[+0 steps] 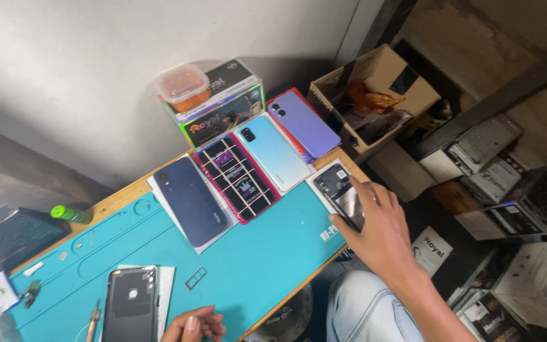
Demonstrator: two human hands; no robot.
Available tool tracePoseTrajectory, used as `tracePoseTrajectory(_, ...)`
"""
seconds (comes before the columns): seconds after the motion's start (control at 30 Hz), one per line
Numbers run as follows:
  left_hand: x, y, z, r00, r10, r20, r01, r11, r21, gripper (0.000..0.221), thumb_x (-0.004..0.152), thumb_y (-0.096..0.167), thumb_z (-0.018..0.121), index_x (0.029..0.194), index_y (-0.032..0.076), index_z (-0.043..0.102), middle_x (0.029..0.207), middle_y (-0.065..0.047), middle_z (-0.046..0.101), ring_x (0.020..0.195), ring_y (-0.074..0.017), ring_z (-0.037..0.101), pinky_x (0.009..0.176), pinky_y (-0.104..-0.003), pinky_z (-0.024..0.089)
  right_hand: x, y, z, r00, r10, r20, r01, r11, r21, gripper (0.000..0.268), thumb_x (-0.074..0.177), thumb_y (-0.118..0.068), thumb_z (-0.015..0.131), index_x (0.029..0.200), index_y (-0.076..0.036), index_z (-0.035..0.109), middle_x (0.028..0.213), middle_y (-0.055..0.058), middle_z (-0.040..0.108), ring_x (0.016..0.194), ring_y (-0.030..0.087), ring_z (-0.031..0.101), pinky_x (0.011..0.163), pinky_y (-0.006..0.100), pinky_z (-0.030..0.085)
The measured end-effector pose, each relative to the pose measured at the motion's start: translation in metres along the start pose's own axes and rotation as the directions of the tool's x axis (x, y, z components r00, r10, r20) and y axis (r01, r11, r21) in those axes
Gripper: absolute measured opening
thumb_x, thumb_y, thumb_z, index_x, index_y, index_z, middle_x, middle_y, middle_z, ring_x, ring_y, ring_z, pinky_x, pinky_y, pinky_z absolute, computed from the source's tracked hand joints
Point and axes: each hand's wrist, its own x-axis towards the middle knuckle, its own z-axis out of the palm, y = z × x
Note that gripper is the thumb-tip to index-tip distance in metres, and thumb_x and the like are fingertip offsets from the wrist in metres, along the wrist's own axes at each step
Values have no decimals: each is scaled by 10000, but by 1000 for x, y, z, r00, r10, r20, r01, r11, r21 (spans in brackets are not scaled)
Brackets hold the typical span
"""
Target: Securing the back cover and battery of a mobile phone during a repair process on a workbench.
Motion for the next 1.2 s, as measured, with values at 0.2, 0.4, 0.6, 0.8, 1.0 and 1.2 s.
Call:
tracePoseTrajectory(0.2,-70,83,67,947,239,-217,-226,971,83,248,949,99,754,984,-95,904,742,-247,825,600,-285,714,629,-394,633,-5,-10,-2,1000,19,-22,-18,999,40,829,914,-437,754,1629,-103,499,1468,184,605,1325,427,532,1075,574,446)
tracePoseTrajectory(0.4,-42,126,38,530,819,221,-610,186,771,108,993,149,717,1090,137,765,970,-50,671,878,-312,629,762,-459,512,-15,-19,1,999,40,-33,-34,986,166,909,793,-293,895,1610,-108,541,1475,216,602,1325,440,504,1023,611,447)
tracePoseTrajectory(0.6,-10,126,35,681,682,266,-500,168,850,131,972,206,774,974,79,744,961,-113,627,906,-357,577,770,-514,486,-44,-48,2,999,24,-27,-17,973,230,919,772,-267,890,1618,-149,551,1502,171,587,1420,390,465,1105,606,427)
tracePoseTrajectory(0.8,-18,119,34,644,723,250,-492,141,859,122,1005,199,725,972,81,729,962,-125,602,892,-366,567,732,-515,462,-53,-42,28,992,-93,-81,104,983,148,910,774,-314,908,1583,-43,592,1466,203,567,1398,419,482,1147,619,406)
tracePoseTrajectory(1.0,-21,117,34,696,681,228,-479,204,854,143,934,174,818,918,95,699,953,-105,612,921,-342,567,763,-504,468,-55,-58,17,999,-8,42,5,997,71,913,845,-469,795,1632,-98,519,1552,226,515,1477,430,414,1159,659,337)
tracePoseTrajectory(1.2,-63,144,-11,778,611,-149,-292,561,774,131,893,266,815,815,173,766,852,-2,644,893,-206,615,793,-411,503,-65,-66,7,996,19,91,-25,998,65,903,878,-541,720,1646,-122,496,1610,210,483,1512,421,385,1177,652,320)
